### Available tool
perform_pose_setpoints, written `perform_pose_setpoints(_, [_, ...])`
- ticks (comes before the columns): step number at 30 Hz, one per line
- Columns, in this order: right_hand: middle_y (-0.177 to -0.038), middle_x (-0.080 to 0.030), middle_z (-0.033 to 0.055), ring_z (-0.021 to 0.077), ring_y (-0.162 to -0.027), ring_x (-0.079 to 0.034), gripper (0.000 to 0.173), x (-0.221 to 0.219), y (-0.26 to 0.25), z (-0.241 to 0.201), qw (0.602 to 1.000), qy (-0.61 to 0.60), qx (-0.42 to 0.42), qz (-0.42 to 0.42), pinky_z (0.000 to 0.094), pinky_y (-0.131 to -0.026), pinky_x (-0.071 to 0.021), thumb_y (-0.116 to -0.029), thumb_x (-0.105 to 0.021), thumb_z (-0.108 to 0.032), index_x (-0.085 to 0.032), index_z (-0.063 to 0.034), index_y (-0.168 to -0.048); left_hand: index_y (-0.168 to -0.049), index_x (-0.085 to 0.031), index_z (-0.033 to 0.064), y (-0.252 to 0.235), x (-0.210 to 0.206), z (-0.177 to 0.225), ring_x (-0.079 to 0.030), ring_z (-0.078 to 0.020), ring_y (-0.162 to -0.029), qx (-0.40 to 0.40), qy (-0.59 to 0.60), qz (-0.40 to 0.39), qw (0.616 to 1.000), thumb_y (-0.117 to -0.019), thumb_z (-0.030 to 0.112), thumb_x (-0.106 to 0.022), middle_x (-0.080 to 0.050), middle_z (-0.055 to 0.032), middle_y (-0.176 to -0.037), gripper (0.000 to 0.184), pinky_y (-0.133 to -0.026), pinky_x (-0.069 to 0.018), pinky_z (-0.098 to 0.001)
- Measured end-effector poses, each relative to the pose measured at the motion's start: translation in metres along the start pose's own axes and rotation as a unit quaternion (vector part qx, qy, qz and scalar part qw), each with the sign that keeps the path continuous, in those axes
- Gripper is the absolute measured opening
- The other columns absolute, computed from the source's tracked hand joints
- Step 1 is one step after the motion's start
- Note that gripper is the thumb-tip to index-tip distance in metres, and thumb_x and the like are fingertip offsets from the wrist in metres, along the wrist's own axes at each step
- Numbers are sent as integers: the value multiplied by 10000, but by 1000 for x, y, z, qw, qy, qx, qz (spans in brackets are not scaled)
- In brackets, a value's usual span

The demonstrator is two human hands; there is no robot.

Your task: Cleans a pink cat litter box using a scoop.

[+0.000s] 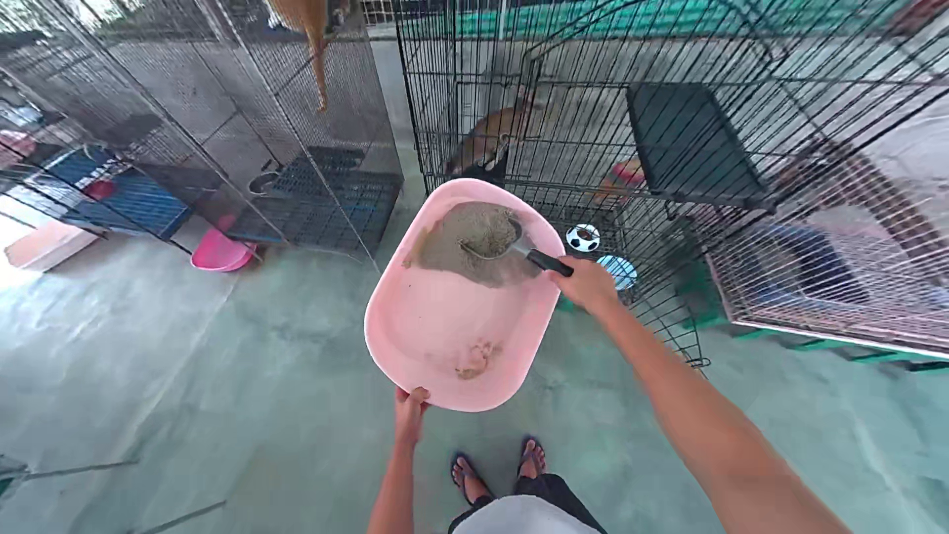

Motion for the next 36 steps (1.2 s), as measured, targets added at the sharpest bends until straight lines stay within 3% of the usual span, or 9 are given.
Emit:
perform_pose_setpoints(5, [-1307,-667,240,440,-1235,-621,499,-58,-9,16,998,-58,15,-1,642,-1037,-451,-1054,-571,-437,-604,-112,-1431,-1194,-449,-22,-10,-15,-5,-640,-170,-608,52,21,73,996,-948,-34,-469,-600,-120,-793,247,-545,-571,-315])
perform_pose_setpoints(10, [-1284,-682,242,443,-1211,-640,498,-102,16,42,997,-66,-34,-23,644,-1023,-462,-1064,-563,-413,-578,-121,-1467,-1249,-422,-23,-11,-19,-35,-658,-199,-623,92,45,78,992,-968,-49,-454,-606,-147,-830,285,-566,-593,-338])
perform_pose_setpoints(12, [-1279,-687,234,435,-1206,-644,496,-113,19,49,997,-54,-34,-47,639,-1018,-467,-1061,-570,-426,-593,-123,-1453,-1216,-430,-28,-14,-17,-46,-667,-199,-603,98,46,90,990,-962,-62,-459,-615,-143,-804,258,-552,-600,-339])
perform_pose_setpoints(26, [-1276,-689,225,435,-1206,-645,503,-198,6,114,982,30,-106,-154,639,-1002,-480,-1062,-551,-440,-552,-176,-1490,-1335,-387,-18,-16,7,-139,-650,-223,-614,201,1,122,972,-960,-66,-479,-600,-175,-861,390,-550,-586,-361])
perform_pose_setpoints(33, [-1289,-687,217,417,-1218,-646,507,-266,-21,170,971,31,-136,-193,628,-1004,-485,-1065,-542,-445,-545,-180,-1497,-1251,-411,-12,-26,26,-206,-650,-212,-613,241,-4,135,961,-945,-90,-470,-597,-153,-830,321,-552,-586,-345])
perform_pose_setpoints(36, [-1288,-689,210,422,-1217,-644,490,-284,-33,187,970,26,-151,-191,631,-999,-484,-1068,-539,-441,-548,-196,-1493,-1278,-396,-3,-27,37,-230,-657,-215,-620,255,0,141,957,-949,-92,-460,-598,-153,-838,347,-551,-589,-348])
Point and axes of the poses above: each hand's wrist, its own y-axis away from the middle knuckle, its own x-axis out of the back of the hand, z = x × y, the point moved 5 cm from there along -y, towards the middle knuckle
